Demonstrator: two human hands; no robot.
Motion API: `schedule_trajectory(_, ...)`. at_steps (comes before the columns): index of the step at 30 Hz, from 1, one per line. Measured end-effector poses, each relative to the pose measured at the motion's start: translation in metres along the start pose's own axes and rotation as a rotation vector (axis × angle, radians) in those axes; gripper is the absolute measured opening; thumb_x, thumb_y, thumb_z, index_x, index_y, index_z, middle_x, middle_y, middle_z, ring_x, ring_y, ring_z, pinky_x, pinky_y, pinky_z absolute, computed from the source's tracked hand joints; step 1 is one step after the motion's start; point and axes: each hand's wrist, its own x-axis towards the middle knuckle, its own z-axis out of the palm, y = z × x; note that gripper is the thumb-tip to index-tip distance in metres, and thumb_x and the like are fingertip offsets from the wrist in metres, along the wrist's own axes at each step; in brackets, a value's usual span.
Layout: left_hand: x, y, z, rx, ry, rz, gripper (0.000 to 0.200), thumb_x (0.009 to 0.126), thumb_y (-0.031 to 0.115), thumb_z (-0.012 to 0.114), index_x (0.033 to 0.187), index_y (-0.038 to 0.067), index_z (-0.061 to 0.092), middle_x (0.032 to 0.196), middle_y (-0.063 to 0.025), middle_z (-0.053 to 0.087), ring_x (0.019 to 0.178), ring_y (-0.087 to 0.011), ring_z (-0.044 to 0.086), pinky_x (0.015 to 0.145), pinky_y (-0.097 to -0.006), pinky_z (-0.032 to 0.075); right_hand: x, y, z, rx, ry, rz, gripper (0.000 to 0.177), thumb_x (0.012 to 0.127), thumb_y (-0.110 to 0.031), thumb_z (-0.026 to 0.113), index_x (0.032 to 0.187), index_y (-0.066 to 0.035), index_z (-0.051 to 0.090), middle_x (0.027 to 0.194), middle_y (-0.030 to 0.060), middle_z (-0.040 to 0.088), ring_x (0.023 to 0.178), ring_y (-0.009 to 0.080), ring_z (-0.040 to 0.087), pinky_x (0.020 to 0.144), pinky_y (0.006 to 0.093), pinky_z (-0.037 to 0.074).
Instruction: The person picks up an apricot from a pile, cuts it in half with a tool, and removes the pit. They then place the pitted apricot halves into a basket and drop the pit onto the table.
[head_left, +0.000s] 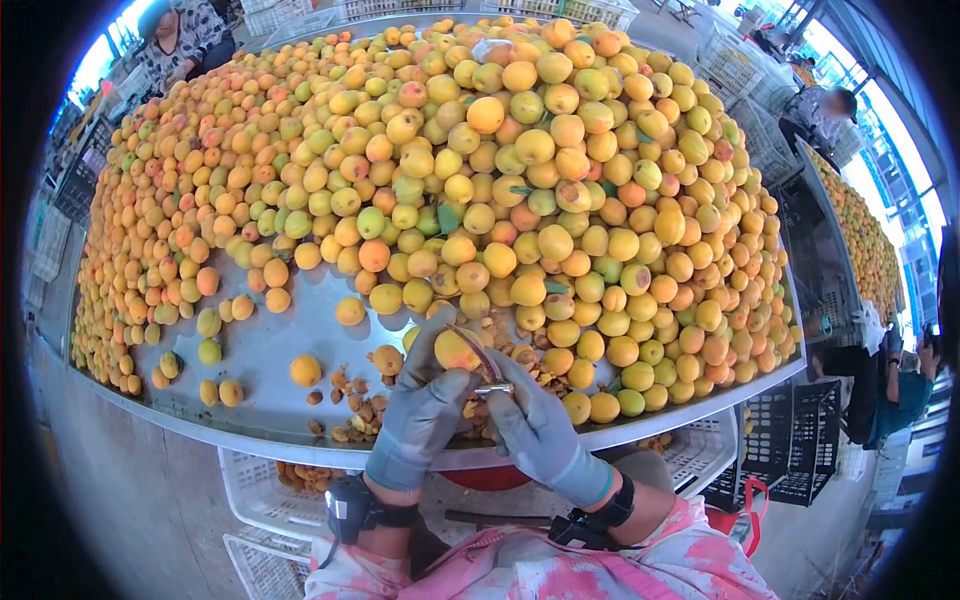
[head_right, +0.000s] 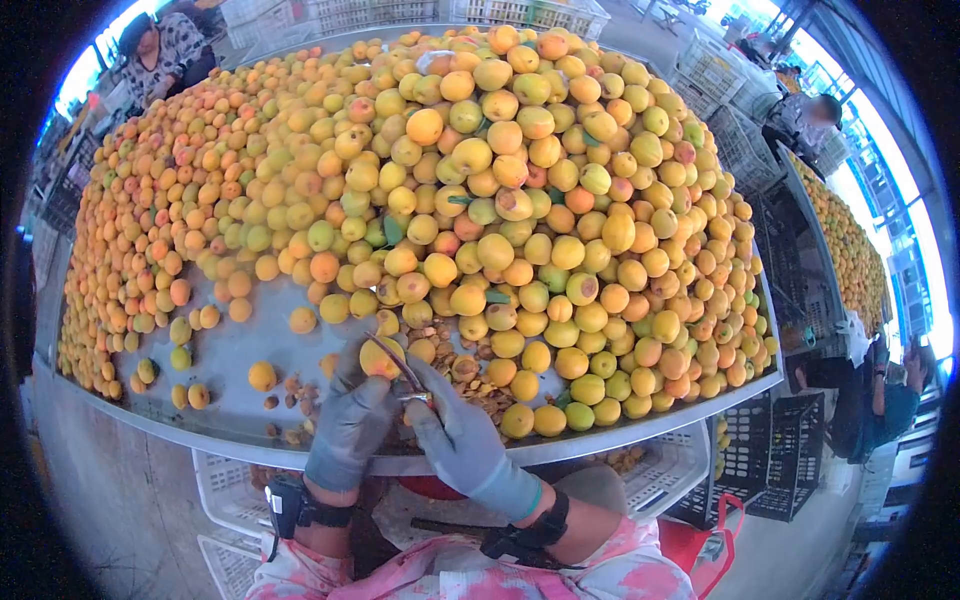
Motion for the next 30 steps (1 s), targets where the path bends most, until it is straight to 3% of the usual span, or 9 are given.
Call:
schedule_trajectory(3, 0.001, 0.002, 0.006, -0.056, 0.002, -0.024, 0.068, 0.085, 0.013, 0.068, 0.144, 0.009, 0.034, 0.13, -0.006, 0.051, 0.12, -0.0197, 0.05, 0.103, -0.0377, 0.042, 0.002, 0.003, -0.001, -0.074, 0.047, -0.098, 0.05, 0.097, -0.021, 0.046, 0.141, 0.001, 0.034, 0.094, 0.0192, 0.063, 0.072, 0.0234, 0.064, 0.069, 0.0344, 0.05)
schedule_trajectory(9, 0.002, 0.0, 0.002, -0.157, 0.007, -0.048, 0.064, 0.086, 0.018, 0.069, 0.141, 0.007, 0.038, 0.132, -0.006, 0.05, 0.121, -0.0203, 0.049, 0.103, -0.0395, 0.042, 0.0, -0.007, -0.005, -0.012, 0.044, -0.004, 0.05, 0.097, -0.021, 0.047, 0.14, 0.001, 0.035, 0.092, 0.0185, 0.063, 0.07, 0.0262, 0.063, 0.066, 0.0328, 0.049)
schedule_trajectory(12, 0.002, -0.002, -0.001, -0.191, 0.023, -0.054, 0.062, 0.086, 0.02, 0.069, 0.139, 0.008, 0.041, 0.131, -0.0055, 0.051, 0.12, -0.0203, 0.05, 0.103, -0.0393, 0.042, 0.0, -0.007, -0.004, 0.015, 0.054, 0.043, 0.049, 0.096, -0.02, 0.048, 0.139, 0.001, 0.037, 0.098, 0.0216, 0.063, 0.077, 0.0313, 0.065, 0.068, 0.0345, 0.05)
schedule_trajectory(14, 0.003, -0.003, -0.002, -0.19, 0.015, -0.043, 0.061, 0.086, 0.021, 0.07, 0.138, 0.009, 0.042, 0.13, -0.0051, 0.051, 0.119, -0.0203, 0.051, 0.103, -0.0388, 0.042, -0.001, -0.005, -0.001, -0.06, 0.102, -0.082, 0.048, 0.095, -0.018, 0.049, 0.138, 0.0, 0.038, 0.099, 0.0212, 0.064, 0.079, 0.0325, 0.066, 0.07, 0.0349, 0.051)
schedule_trajectory(27, 0.003, -0.005, -0.003, -0.165, 0.087, -0.058, 0.056, 0.091, 0.018, 0.063, 0.141, 0.01, 0.04, 0.122, -0.005, 0.056, 0.108, -0.0169, 0.056, 0.091, -0.034, 0.048, 0.003, 0.004, -0.002, -0.352, 0.108, -0.163, 0.053, 0.09, -0.016, 0.057, 0.139, -0.006, 0.04, 0.109, 0.0222, 0.063, 0.086, 0.0358, 0.066, 0.07, 0.0368, 0.052)
schedule_trajectory(30, 0.003, -0.004, -0.004, -0.138, 0.102, -0.066, 0.054, 0.091, 0.017, 0.062, 0.14, 0.008, 0.04, 0.123, -0.0052, 0.056, 0.108, -0.0168, 0.056, 0.09, -0.0333, 0.048, 0.005, 0.008, -0.001, -0.382, 0.15, -0.32, 0.054, 0.09, -0.016, 0.056, 0.14, -0.006, 0.038, 0.109, 0.0223, 0.063, 0.084, 0.0357, 0.066, 0.068, 0.0374, 0.053)
